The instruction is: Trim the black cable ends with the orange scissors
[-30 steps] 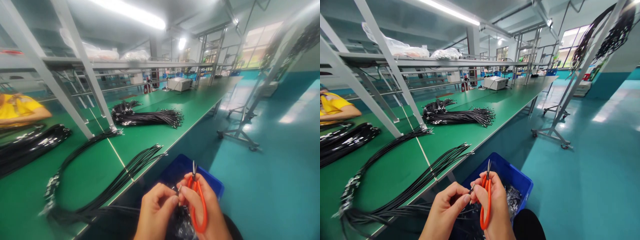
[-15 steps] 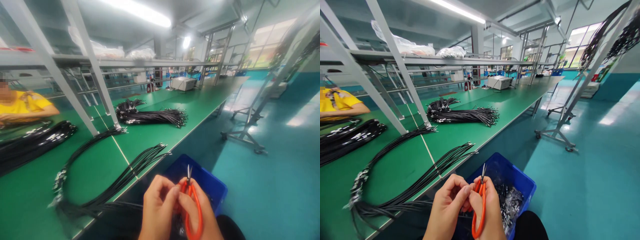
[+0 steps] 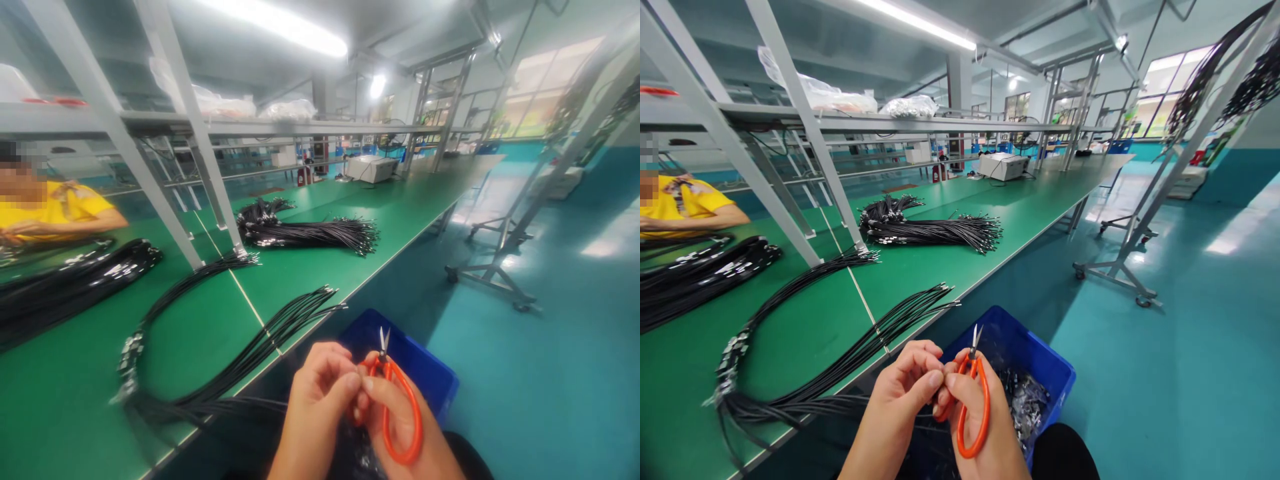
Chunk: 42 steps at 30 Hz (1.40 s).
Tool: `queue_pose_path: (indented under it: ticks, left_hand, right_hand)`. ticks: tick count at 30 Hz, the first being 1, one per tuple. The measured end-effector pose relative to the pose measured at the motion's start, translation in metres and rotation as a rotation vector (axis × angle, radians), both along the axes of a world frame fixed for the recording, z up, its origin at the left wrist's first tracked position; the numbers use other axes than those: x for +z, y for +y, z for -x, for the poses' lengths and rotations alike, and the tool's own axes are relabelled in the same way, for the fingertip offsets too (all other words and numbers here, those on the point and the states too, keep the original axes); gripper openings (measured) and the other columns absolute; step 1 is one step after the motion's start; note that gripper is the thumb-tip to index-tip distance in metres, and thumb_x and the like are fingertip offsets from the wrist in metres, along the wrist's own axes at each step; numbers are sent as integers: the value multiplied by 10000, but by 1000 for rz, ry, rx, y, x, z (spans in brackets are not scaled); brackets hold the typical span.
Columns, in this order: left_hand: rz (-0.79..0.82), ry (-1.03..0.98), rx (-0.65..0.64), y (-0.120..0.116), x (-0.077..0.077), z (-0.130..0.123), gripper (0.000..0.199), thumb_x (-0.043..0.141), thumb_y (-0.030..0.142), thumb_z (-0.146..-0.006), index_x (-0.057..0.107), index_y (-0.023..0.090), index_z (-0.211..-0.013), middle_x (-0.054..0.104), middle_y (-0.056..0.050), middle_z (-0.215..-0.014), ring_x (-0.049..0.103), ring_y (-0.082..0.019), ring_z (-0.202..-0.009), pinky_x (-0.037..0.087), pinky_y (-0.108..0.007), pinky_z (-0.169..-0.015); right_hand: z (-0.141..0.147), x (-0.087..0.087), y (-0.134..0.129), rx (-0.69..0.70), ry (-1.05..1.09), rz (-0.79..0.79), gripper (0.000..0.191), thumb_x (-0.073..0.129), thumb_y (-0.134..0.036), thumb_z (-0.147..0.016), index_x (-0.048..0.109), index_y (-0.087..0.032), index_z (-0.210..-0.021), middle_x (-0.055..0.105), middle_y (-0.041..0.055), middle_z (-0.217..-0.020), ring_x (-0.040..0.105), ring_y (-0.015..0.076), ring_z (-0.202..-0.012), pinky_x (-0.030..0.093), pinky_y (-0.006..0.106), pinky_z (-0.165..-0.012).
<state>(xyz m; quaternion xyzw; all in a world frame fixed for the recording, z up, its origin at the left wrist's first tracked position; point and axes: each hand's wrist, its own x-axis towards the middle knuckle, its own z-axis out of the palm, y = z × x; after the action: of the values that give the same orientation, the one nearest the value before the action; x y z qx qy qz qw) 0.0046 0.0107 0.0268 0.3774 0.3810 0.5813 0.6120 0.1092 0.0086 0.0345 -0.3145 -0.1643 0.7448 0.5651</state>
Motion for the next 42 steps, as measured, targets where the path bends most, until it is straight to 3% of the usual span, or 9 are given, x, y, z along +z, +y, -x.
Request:
queue_pose_path:
  ticks: [4, 6, 10, 15, 19, 22, 34, 38, 42]
  left_hand:
    - [-21, 69, 76, 1, -3, 3, 149, 653, 266, -765, 572, 172, -682, 536, 10, -787, 517, -93, -540, 447, -233, -505]
    - [-115, 274, 181, 0, -3, 7, 46, 621, 228, -780, 623, 192, -752, 563, -7, -812, 549, -131, -633, 480, -256, -594]
    - [-299, 709, 336, -4, 3, 12, 179, 607, 181, -776, 706, 265, -900, 618, -54, -1003, 611, -201, -790, 498, -302, -731]
    - [-305, 849, 397, -6, 2, 17, 115, 602, 211, -793, 705, 259, -806, 661, -66, -955, 634, -237, -846, 497, -297, -733]
    - [-221, 675, 147, -10, -2, 18, 114, 567, 243, -828, 665, 238, -887, 697, -47, -845, 652, -212, -746, 506, -275, -645]
    - [-141, 518, -2, -12, -3, 17, 121, 554, 276, -849, 631, 206, -788, 681, -14, -695, 624, -169, -620, 491, -249, -607]
    - [0, 284, -40, -4, -10, 21, 273, 664, 415, -767, 581, 165, -694, 556, 31, -599, 381, -77, -491, 315, -186, -479]
    - [40, 236, -15, -4, -11, 19, 325, 684, 447, -737, 555, 156, -669, 528, 40, -576, 326, -63, -474, 267, -180, -463]
    - [31, 218, -29, -3, -9, 17, 326, 695, 434, -725, 540, 156, -653, 474, 60, -548, 319, -64, -479, 269, -176, -466]
  right_hand:
    - [-1, 4, 3, 21, 15, 45, 160, 782, -207, -562, 662, -177, -664, 601, -11, -592, 512, 117, -534, 466, 230, -542]
    - [-2, 4, 5, -2, 39, 78, 194, 802, -189, -537, 678, -173, -686, 624, -2, -636, 523, 116, -546, 475, 229, -549]
    - [0, 3, 6, 0, 84, 97, 188, 812, -179, -552, 681, -172, -688, 622, -1, -633, 533, 116, -575, 483, 220, -580]
    - [3, 4, 5, 17, 99, 85, 169, 805, -178, -565, 681, -170, -680, 614, -4, -599, 530, 115, -572, 476, 213, -569]
    - [3, 3, 4, -9, 78, 86, 176, 799, -187, -554, 676, -162, -677, 607, -5, -579, 511, 110, -541, 454, 210, -528]
    - [3, 1, 5, 23, 38, 45, 161, 778, -214, -594, 655, -162, -685, 578, -15, -537, 490, 113, -526, 438, 220, -525]
    - [9, 1, 4, -135, -161, -108, 221, 755, -205, -672, 573, -217, -796, 562, -50, -682, 462, 94, -564, 424, 203, -541]
    - [8, -6, 4, -258, -408, -188, 232, 740, -255, -683, 577, -232, -846, 615, -25, -722, 507, 112, -533, 432, 221, -485]
    - [7, -18, 8, -326, -699, -429, 197, 705, -208, -711, 609, -249, -878, 627, -23, -706, 588, 141, -583, 493, 236, -539]
